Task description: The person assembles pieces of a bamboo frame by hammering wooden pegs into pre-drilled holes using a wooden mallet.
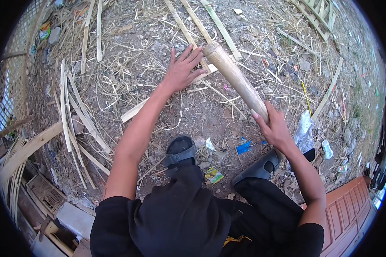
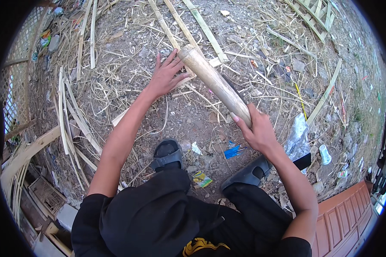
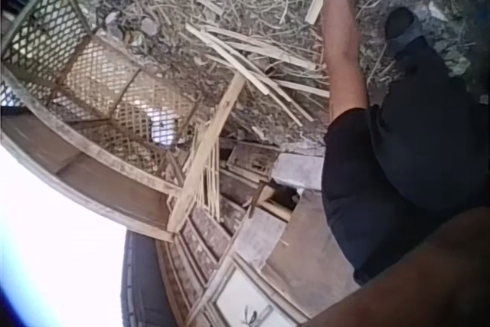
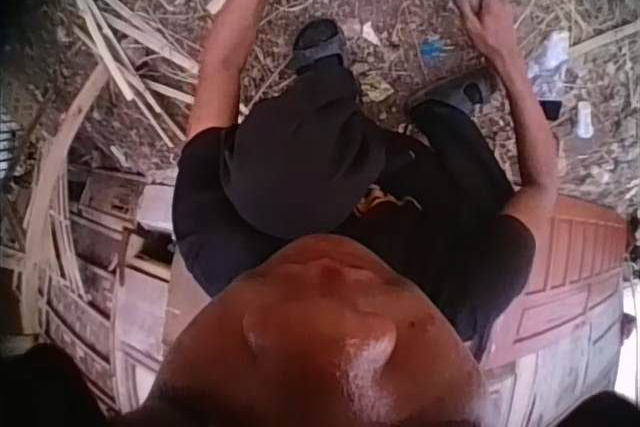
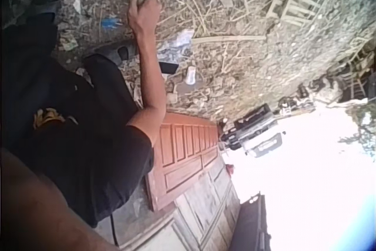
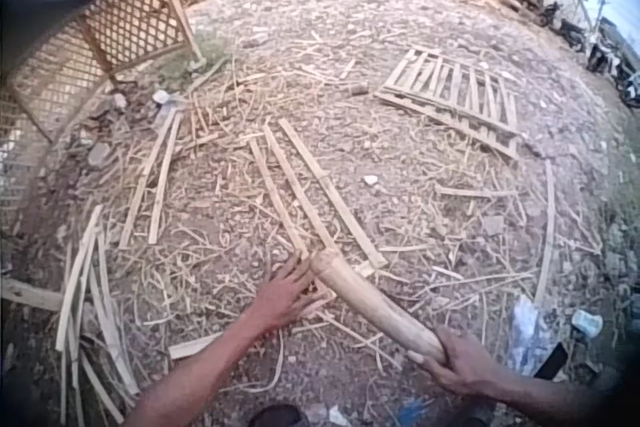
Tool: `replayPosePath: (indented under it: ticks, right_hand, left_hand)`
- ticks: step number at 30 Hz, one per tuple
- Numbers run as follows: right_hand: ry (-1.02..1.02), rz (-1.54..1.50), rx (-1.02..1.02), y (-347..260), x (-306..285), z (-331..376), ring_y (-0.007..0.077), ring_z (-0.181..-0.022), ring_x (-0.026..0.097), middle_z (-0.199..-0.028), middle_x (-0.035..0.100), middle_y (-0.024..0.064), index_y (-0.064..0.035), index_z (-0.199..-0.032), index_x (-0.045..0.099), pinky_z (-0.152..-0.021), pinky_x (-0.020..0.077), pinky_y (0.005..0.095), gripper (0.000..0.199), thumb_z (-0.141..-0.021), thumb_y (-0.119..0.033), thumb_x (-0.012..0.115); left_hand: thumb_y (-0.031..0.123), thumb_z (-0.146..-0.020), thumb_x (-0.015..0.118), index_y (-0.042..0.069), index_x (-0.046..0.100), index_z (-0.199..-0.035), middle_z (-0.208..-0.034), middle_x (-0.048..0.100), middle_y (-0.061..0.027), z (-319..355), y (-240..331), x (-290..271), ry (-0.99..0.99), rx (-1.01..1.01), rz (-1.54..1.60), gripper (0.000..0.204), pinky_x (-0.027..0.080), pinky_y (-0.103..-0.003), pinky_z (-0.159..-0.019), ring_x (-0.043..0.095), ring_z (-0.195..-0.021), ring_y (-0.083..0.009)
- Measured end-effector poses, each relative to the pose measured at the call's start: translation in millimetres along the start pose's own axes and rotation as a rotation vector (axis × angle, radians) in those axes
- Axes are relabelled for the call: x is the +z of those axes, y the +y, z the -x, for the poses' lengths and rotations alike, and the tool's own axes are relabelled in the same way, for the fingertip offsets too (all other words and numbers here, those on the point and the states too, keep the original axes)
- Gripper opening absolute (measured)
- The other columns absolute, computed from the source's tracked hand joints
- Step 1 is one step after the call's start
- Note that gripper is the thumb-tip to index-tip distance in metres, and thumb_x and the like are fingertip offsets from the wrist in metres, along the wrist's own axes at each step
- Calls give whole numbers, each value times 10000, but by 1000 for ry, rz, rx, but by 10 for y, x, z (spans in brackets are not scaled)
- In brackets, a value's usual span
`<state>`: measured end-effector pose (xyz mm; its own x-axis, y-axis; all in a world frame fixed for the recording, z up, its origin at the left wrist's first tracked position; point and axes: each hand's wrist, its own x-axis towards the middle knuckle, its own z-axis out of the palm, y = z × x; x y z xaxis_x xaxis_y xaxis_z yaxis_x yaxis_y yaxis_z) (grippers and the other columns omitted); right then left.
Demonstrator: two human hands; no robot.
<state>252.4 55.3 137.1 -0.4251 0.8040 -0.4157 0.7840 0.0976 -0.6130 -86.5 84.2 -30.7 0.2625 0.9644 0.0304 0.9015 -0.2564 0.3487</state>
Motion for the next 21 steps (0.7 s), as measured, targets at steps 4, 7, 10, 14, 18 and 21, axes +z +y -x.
replayPosePath:
  ticks: [4, 7, 10, 14, 18, 21]
  right_hand:
    - [14, 43, 22, 52, 70, 84, 496, -747, 672, -751, 653, 277, 11, -1112, 517, -671, 512, 544, 442, -999, -405, 619]
    - [57, 127, 23, 84, 189, 195, 514, -778, 666, -787, 665, 293, -3, -1184, 492, -696, 515, 575, 449, -1006, -398, 611]
    - [7, 125, -26, 52, 309, 231, 515, -776, 666, -825, 666, 319, 4, -1207, 470, -690, 519, 582, 453, -1011, -381, 606]
    - [-99, 164, 26, -91, 431, 251, 503, -754, 665, -861, 654, 340, 31, -1185, 450, -643, 527, 557, 460, -1005, -357, 619]
    - [109, 110, -194, -178, 426, 262, 500, -702, 663, -729, 651, 294, 3, -1095, 441, -607, 522, 573, 396, -1019, -354, 595]
    - [-38, 225, 54, -18, 561, 56, 508, -651, 653, -675, 638, 280, -5, -1068, 428, -565, 503, 575, 395, -1024, -362, 593]
  left_hand:
    - [682, -947, 521, 182, 401, -1574, -1675, 299, 19, 1, 43, -67, 38, 7, 38, 811, -5, -610, -1257, 204, -1567, -233]
    - [709, -873, 617, 208, 368, -1595, -1684, 283, 3, 56, 75, -161, -29, 20, 97, 913, -8, -581, -1263, 187, -1572, -263]
    - [712, -802, 680, 183, 345, -1603, -1685, 282, -13, 40, 13, -169, 11, 84, 37, 1016, 13, -579, -1267, 205, -1568, -270]
    - [740, -798, 656, 206, 375, -1588, -1681, 286, 17, 75, -47, -69, 23, 97, -37, 994, 27, -593, -1271, 200, -1569, -225]
    - [685, -772, 699, 154, 290, -1617, -1689, 264, -33, 47, -7, -86, 14, 145, -61, 1078, 22, -609, -1259, 197, -1570, -262]
    - [805, -708, 690, 158, 306, -1612, -1695, 244, -24, 55, -22, -52, -12, 86, 3, 1176, 10, -595, -1265, 165, -1577, -250]
